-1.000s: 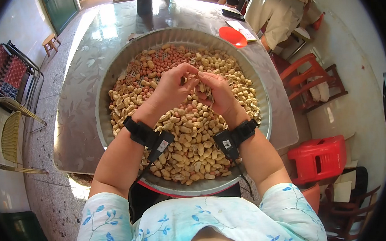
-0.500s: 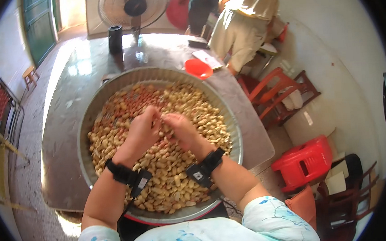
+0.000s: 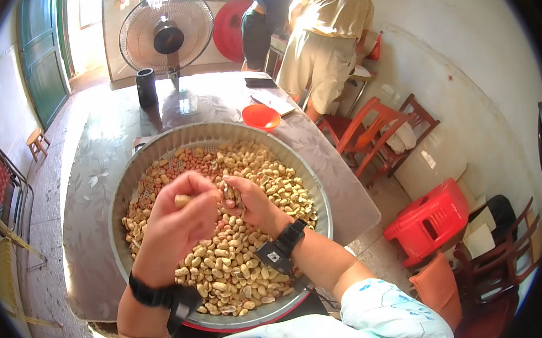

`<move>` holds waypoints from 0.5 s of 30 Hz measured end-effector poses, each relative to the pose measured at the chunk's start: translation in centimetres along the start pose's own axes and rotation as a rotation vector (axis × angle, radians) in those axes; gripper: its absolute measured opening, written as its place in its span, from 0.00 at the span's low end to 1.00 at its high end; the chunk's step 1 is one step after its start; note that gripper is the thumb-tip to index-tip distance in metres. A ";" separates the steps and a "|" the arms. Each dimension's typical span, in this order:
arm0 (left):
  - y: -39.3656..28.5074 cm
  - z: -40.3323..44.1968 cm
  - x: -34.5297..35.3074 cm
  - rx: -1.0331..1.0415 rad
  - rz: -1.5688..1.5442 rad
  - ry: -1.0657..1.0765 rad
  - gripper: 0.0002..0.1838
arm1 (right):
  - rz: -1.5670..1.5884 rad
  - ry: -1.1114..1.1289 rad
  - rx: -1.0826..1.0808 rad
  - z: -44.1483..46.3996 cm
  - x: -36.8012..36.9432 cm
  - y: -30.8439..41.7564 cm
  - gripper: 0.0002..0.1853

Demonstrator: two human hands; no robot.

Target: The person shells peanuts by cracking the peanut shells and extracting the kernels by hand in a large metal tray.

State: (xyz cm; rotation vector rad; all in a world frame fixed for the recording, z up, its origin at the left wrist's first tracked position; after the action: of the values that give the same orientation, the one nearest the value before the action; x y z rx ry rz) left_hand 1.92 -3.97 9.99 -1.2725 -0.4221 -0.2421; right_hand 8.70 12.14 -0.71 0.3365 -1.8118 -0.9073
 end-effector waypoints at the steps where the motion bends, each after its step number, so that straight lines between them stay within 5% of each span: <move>1: -1.1 -1.1 1.7 -0.010 -0.034 0.036 0.04 | 0.063 0.010 0.024 0.0 -0.1 0.1 0.07; 3: -2.8 -3.2 4.9 0.105 0.125 0.211 0.05 | 0.081 0.012 -0.010 -0.3 0.6 0.4 0.06; 5: -3.9 -4.6 8.5 0.224 -0.042 0.502 0.08 | 0.040 0.022 -0.030 -0.5 0.8 0.3 0.05; 9: -5.0 -5.9 11.0 0.375 0.128 0.579 0.08 | 0.049 0.084 -0.026 -0.6 0.6 0.4 0.05; 11: -4.8 -4.7 10.1 0.451 0.112 0.791 0.08 | 0.063 0.054 -0.033 -0.8 0.7 0.4 0.06; 15: -2.9 -1.7 8.0 0.233 0.134 -0.162 0.09 | 0.099 0.043 -0.068 -0.8 0.5 0.7 0.06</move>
State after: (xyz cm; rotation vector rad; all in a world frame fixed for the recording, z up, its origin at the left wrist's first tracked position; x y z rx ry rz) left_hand 8.23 -5.94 15.66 -1.0892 -0.4860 0.0243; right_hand 9.32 11.95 0.28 0.2199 -1.7387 -0.8836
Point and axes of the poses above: each hand's wrist, its own z-axis towards the middle knuckle, its own x-axis out of the palm, y = z × x, the point moved 2 cm from there along z, towards the middle knuckle, and after that the axes turned 9 degrees about z, right-handed, at the moved point
